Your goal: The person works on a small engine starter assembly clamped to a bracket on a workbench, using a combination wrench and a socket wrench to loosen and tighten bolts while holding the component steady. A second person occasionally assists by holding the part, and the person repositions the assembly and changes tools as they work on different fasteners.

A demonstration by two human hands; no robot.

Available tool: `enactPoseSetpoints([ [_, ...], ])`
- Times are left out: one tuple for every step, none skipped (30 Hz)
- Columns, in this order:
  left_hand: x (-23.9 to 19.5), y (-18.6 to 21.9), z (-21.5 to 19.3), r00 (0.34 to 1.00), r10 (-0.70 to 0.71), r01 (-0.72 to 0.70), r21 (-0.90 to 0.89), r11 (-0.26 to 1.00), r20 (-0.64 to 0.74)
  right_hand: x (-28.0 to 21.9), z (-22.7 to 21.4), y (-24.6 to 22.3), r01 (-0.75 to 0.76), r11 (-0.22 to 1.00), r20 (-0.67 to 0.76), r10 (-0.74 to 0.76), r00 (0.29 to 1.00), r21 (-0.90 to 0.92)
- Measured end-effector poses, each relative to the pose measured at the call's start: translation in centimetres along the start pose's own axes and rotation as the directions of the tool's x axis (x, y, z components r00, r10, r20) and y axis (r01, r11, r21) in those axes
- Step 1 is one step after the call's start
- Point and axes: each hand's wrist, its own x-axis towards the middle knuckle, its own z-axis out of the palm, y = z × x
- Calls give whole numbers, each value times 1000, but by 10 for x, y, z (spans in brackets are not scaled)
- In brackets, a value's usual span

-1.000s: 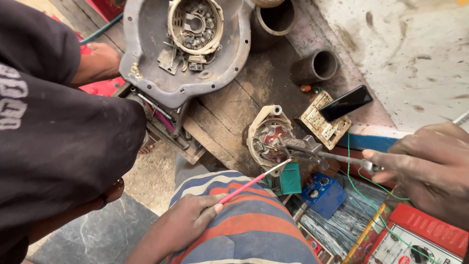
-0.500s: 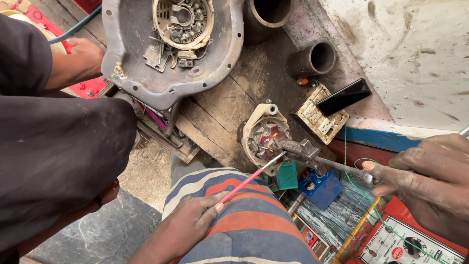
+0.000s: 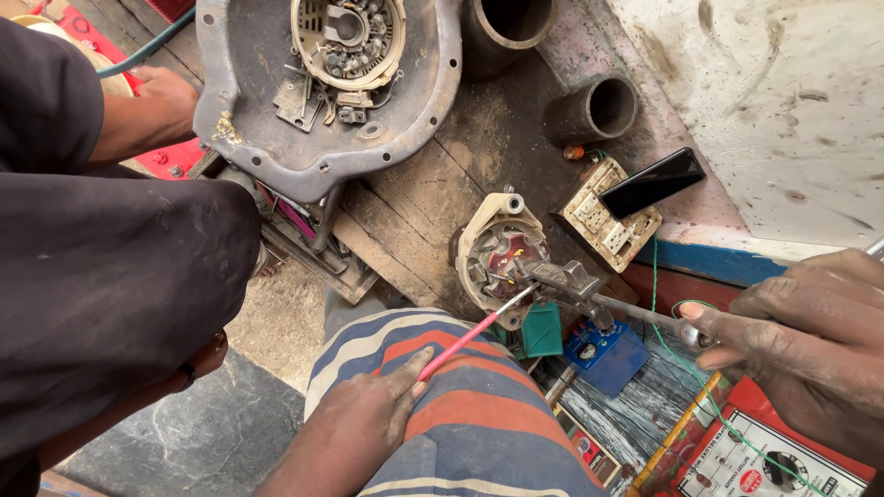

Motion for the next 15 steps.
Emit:
enactPoseSetpoints([
  [0,0,0,1000,5,-5,18,1000,-7,1,0,1,3,999,-10,-2,1000,35],
  [0,0,1,1000,11,-10,36,999,-17,2,1,3,7,998,-20,-6,1000,69],
  [0,2,-1,1000,9,-8,35,999,-19,4,0,1,10,997,-20,-9,1000,70],
  [-1,4,-2,1000,11,-10,52,999,-20,5,-1,-1,6,998,-21,-5,1000,59],
  [-2,6,-4,1000,12,-11,69,998,-21,7,-2,-3,2,999,-21,-1,1000,48],
  [-3,8,-4,1000,9,-8,67,998,-23,4,0,0,5,999,-21,-4,1000,50],
  [-3,11,-4,999,16,-13,87,996,-28,1,2,2,10,998,-37,-8,999,58],
  [-4,13,-5,999,22,-19,109,994,-31,-3,4,4,13,998,-54,-10,998,67],
  [-4,12,-5,999,20,-16,110,994,-31,-1,4,4,14,997,-54,-10,998,70],
  [-4,12,-4,999,27,-23,120,993,-35,0,3,3,23,997,-51,-19,999,74],
  [-4,13,-3,999,34,-29,130,991,-39,1,2,3,32,996,-47,-29,998,77],
  [-3,12,-2,999,33,-28,131,991,-38,4,0,-2,31,996,-48,-27,998,78],
  [-2,10,-1,998,43,-37,133,990,-42,8,-2,-8,16,999,-60,-13,998,47],
  [-2,9,1,997,53,-46,134,990,-47,11,-4,-13,1,1000,-72,0,997,15],
  [-2,8,2,998,52,-45,134,990,-46,10,-3,-12,1,1000,-72,1,997,17],
])
